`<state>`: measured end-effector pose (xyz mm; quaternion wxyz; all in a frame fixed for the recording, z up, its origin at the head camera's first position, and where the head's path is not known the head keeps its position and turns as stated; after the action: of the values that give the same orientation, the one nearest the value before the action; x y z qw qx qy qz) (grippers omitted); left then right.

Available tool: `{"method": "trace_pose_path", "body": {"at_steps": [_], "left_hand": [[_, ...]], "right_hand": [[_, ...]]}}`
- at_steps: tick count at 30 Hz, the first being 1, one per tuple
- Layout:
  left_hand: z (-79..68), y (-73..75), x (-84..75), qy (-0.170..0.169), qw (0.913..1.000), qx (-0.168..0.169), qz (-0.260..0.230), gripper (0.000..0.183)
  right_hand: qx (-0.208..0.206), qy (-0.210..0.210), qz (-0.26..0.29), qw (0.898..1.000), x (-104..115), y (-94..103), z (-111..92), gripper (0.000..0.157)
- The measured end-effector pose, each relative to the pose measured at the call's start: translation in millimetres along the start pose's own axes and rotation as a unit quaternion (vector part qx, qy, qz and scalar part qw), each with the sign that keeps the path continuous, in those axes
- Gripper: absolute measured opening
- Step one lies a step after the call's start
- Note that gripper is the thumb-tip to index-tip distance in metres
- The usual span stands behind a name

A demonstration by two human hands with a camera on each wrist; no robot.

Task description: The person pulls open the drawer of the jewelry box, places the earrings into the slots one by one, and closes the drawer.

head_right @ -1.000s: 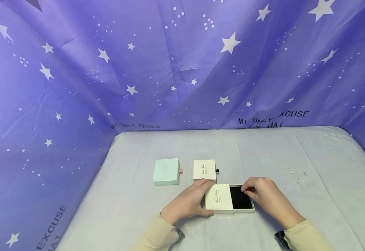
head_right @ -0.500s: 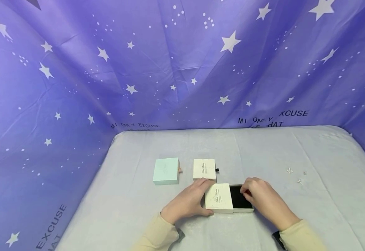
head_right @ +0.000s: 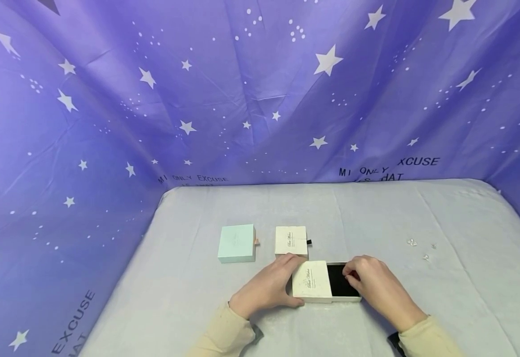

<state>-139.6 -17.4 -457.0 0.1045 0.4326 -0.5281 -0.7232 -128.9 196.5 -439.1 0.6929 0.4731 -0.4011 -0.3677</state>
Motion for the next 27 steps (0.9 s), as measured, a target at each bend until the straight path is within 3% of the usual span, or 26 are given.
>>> {"method": "trace_pose_path", "body": {"at_steps": [14,27], "left_hand": [[0.6,0.2,1.3,-0.004,1.0000,-0.002,-0.008,0.087],[-0.1,0.5,0.9,-0.004,1.0000,-0.002,-0.005,0.089]], "right_hand": [[0.012,-0.017,0.005,1.000,5.4,-4.9,0.7,0.014],[-0.019,0.031,-0.080,0.996,12.2,-0.8,-1.9,0.019]]}}
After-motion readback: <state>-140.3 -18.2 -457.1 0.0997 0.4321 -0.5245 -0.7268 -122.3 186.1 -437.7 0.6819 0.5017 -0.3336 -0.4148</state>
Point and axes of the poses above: each hand's wrist, its own z-axis towards the middle knuckle, its own y-axis out of the back of the hand, x = y × z, the point moved 4 cm from there along z, towards the middle knuckle, and after that the axes turned 11 degrees about -z, right-handed, at the moved point
